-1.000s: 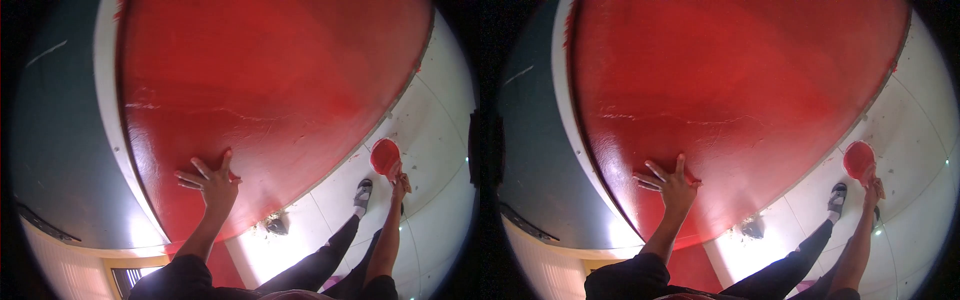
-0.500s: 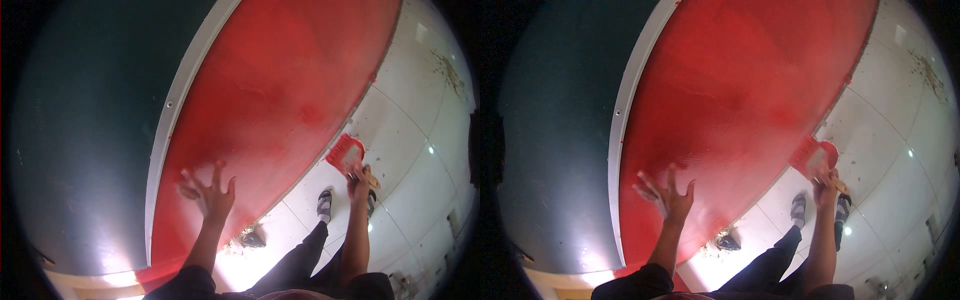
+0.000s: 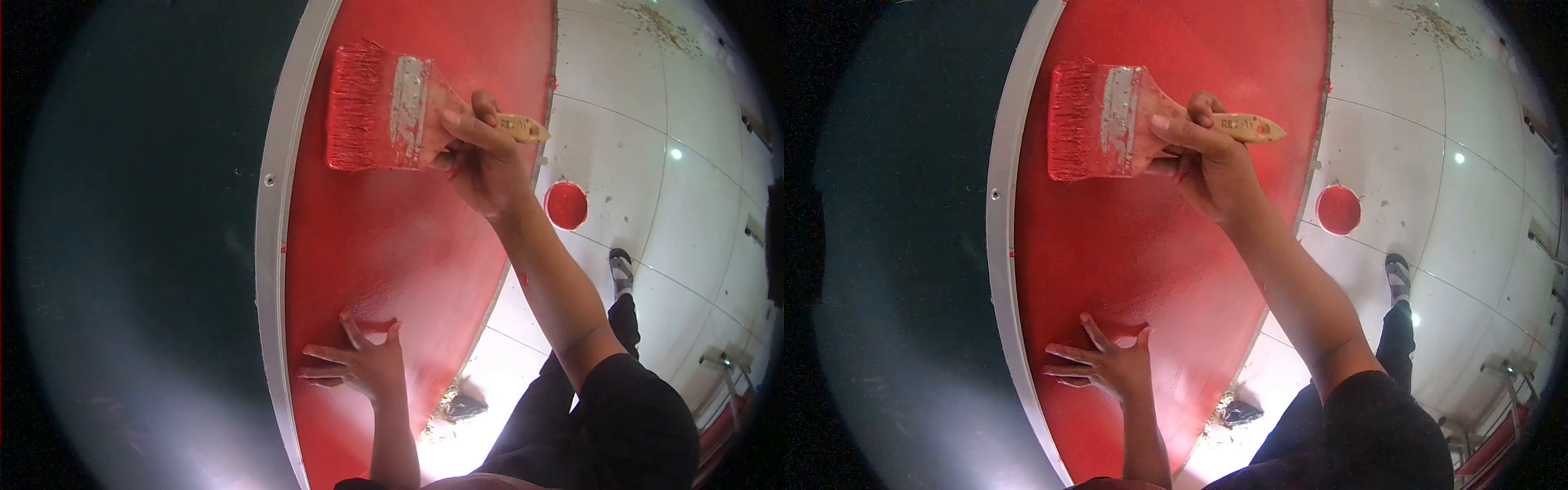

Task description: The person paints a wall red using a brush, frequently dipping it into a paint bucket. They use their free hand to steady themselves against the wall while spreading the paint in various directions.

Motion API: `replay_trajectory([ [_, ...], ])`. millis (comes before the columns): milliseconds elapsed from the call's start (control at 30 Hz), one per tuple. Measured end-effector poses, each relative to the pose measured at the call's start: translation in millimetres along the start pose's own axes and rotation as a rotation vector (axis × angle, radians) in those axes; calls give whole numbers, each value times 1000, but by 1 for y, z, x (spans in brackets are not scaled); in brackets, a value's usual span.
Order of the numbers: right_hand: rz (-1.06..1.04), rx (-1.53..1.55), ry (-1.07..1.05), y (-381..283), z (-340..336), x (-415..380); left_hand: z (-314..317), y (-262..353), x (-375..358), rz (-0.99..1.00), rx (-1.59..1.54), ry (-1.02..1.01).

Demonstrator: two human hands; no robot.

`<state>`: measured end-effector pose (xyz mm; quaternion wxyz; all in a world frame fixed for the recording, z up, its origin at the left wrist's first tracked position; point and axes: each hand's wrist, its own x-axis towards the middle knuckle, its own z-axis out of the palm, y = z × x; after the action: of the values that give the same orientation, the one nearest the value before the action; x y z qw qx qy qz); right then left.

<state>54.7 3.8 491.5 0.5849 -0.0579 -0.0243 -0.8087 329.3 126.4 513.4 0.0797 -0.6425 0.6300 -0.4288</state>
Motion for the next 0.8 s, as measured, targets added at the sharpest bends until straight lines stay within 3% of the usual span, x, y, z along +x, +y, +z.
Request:
replay_trajectory([
  [133, -10, -66, 74, 14, -1, 2, 8, -5, 0, -11, -79, -39],
  [233, -16, -24, 156, 29, -39, -15, 12, -5, 2, 1, -68, -24],
  [400, -73, -317, 575, 1, -110, -68, 5, -4, -3, -15, -74, -64],
  [500, -137, -276, 496, -9, -108, -69, 5, -2, -2, -14, -71, -63],
  [533, -139, -275, 497, -8, -97, -67, 5, -3, -3, -17, -69, -58],
  [600, -175, -159, 291, -1, -59, -49, 6, -2, -3, -13, -72, -46],
  [700, -150, -21, 231, 13, -4, -27, 5, -3, -3, -11, -74, -30],
  [800, -145, 79, 72, 21, 16, -14, 5, -2, -4, -18, -73, -33],
])
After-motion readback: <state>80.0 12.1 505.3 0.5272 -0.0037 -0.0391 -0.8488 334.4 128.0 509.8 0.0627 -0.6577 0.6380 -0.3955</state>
